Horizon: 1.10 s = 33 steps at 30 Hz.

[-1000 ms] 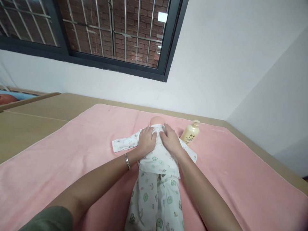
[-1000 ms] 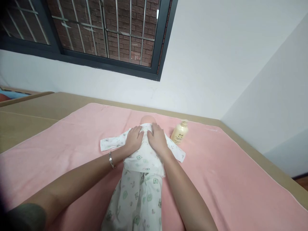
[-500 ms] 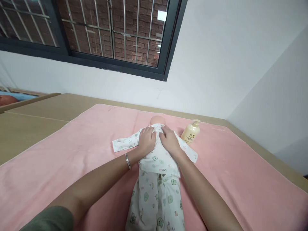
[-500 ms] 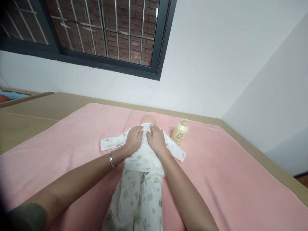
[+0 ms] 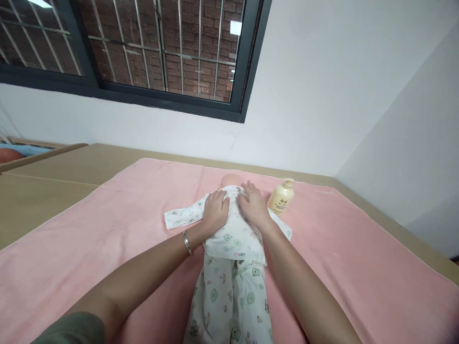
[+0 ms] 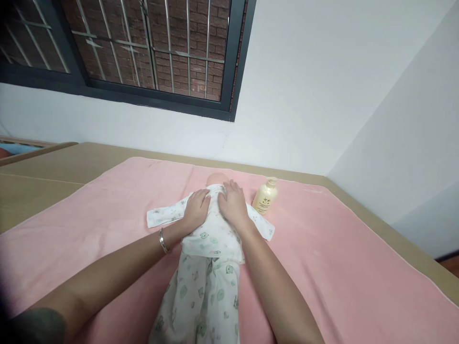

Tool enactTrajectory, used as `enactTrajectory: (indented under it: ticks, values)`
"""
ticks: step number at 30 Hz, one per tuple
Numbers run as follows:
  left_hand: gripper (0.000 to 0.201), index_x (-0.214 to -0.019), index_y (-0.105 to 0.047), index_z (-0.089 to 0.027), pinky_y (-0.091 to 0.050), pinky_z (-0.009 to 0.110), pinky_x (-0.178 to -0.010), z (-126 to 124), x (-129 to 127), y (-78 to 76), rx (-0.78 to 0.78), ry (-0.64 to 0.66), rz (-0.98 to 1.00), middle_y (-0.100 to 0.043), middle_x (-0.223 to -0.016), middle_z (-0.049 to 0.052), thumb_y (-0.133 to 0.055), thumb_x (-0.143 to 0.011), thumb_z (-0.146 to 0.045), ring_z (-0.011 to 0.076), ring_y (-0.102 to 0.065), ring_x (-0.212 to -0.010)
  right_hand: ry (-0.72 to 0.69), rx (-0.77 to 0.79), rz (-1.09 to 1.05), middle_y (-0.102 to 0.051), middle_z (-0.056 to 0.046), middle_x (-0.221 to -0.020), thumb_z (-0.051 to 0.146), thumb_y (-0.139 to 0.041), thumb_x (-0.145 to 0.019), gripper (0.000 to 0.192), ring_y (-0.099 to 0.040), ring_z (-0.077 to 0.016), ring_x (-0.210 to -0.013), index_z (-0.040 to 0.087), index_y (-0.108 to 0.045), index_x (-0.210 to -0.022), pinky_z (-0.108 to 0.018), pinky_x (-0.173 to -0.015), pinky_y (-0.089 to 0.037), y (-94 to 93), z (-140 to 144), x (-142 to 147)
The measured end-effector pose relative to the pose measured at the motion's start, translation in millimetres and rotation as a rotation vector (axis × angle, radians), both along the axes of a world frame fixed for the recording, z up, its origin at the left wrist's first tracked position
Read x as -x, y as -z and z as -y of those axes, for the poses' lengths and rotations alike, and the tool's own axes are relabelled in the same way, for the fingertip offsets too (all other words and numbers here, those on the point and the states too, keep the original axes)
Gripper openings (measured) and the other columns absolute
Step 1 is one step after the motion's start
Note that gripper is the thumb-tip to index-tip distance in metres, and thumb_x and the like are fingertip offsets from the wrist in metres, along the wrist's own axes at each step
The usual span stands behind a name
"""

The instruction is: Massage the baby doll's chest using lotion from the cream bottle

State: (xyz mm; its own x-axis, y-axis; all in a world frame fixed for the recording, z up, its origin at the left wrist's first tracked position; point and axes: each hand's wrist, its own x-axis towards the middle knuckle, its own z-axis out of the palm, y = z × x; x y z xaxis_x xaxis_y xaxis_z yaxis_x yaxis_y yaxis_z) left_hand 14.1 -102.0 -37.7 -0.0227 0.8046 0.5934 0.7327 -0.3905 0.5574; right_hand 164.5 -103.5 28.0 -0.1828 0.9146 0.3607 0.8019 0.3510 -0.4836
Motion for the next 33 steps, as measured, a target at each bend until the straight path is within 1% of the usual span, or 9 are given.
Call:
enactTrajectory:
  ticks: [4, 7, 10, 13, 17, 21, 24, 27, 33]
  values:
    - [0.038, -0.121, -0.063, -0.016, -0.04, 0.052, -0.114, 2, 1, -4.4, 0.029, -0.001, -0.007, -0.068, -0.127, 0.014, -0.037, -0.098, -0.031, 0.0309, -0.056, -0.126, 0.079, -0.107, -0.115, -0.036, -0.015, -0.161, 0.029, -0.047, -0.093, 0.056, -0.029, -0.0301, -0.151, 0.013, -0.051, -0.146, -0.05, -0.124, -0.022, -32.3, 6, -24]
    - [0.039, -0.123, -0.063, -0.016, -0.033, 0.053, -0.12, 5, 2, -17.1, 0.026, 0.031, 0.061, -0.064, -0.135, 0.014, -0.04, -0.097, -0.033, 0.0308, -0.049, -0.136, 0.136, -0.16, -0.171, -0.037, -0.014, -0.16, 0.032, -0.047, -0.093, 0.057, -0.032, -0.031, -0.15, 0.015, -0.049, -0.147, -0.051, -0.122, -0.026, -55.6, 13, -46]
    - [0.041, -0.125, -0.063, -0.016, -0.034, 0.048, -0.121, 10, 2, -39.1, 0.067, 0.14, 0.283, -0.062, -0.139, 0.013, -0.04, -0.097, -0.037, 0.0272, -0.049, -0.138, 0.229, -0.177, -0.21, -0.034, -0.014, -0.162, 0.032, -0.046, -0.092, 0.06, -0.035, -0.032, -0.148, 0.013, -0.047, -0.149, -0.049, -0.121, -0.03, -73.1, 18, -68]
    - [0.042, -0.126, -0.062, -0.017, -0.034, 0.043, -0.122, 11, -5, -62.6, 0.154, 0.276, 0.58, -0.06, -0.143, 0.011, -0.043, -0.096, -0.039, 0.0239, -0.05, -0.14, 0.347, -0.165, -0.261, -0.043, -0.014, -0.157, 0.027, -0.044, -0.092, 0.059, -0.039, -0.0319, -0.146, 0.011, -0.048, -0.148, -0.046, -0.12, -0.033, -82.6, 18, -89]
    - [0.052, -0.13, -0.059, -0.015, -0.039, 0.036, -0.118, 3, -29, -86.5, 0.454, 0.551, 0.981, -0.056, -0.148, 0.014, -0.03, -0.099, -0.044, 0.0203, -0.052, -0.139, 0.419, -0.137, -0.283, -0.051, -0.014, -0.151, 0.018, -0.041, -0.089, 0.06, -0.044, -0.0299, -0.143, 0.009, -0.049, -0.148, -0.045, -0.12, -0.035, -82.2, 11, -109]
    - [0.073, -0.142, -0.051, -0.008, -0.045, 0.032, -0.113, -8, -62, -105.5, 0.816, 0.742, 1.229, -0.05, -0.152, 0.021, -0.017, -0.098, -0.057, 0.0221, -0.052, -0.139, 0.406, -0.067, -0.237, -0.05, -0.015, -0.151, 0.013, -0.041, -0.086, 0.063, -0.045, -0.0284, -0.143, 0.007, -0.047, -0.149, -0.044, -0.119, -0.035, -72.0, -1, -116]
    - [0.081, -0.149, -0.038, 0.001, -0.044, 0.032, -0.113, -16, -87, -117.7, 0.946, 0.782, 1.435, -0.042, -0.156, 0.025, -0.022, -0.097, -0.058, 0.0254, -0.045, -0.144, 0.335, -0.035, -0.189, -0.048, -0.015, -0.153, 0.011, -0.04, -0.087, 0.062, -0.044, -0.0268, -0.144, 0.008, -0.048, -0.148, -0.043, -0.12, -0.033, -62.1, -11, -116]
    - [0.082, -0.154, -0.029, 0.003, -0.046, 0.033, -0.112, -25, -107, -124.9, 1.021, 0.782, 1.593, -0.034, -0.16, 0.026, -0.025, -0.097, -0.056, 0.0272, -0.038, -0.148, 0.281, -0.025, -0.121, -0.049, -0.016, -0.152, 0.009, -0.037, -0.088, 0.06, -0.044, -0.0255, -0.144, 0.007, -0.049, -0.147, -0.041, -0.119, -0.036, -54.2, -18, -114]
    - [0.081, -0.156, -0.027, -0.002, -0.054, 0.04, -0.103, -46, -128, -124.8, 1.061, 0.777, 1.755, -0.039, -0.156, 0.027, -0.028, -0.095, -0.055, 0.0297, -0.044, -0.144, 0.268, -0.099, 0.354, -0.058, -0.022, -0.141, 0.001, -0.039, -0.083, 0.056, -0.052, -0.0305, -0.134, 0.003, -0.057, -0.136, -0.046, -0.119, -0.03, -50.4, -21, -109]
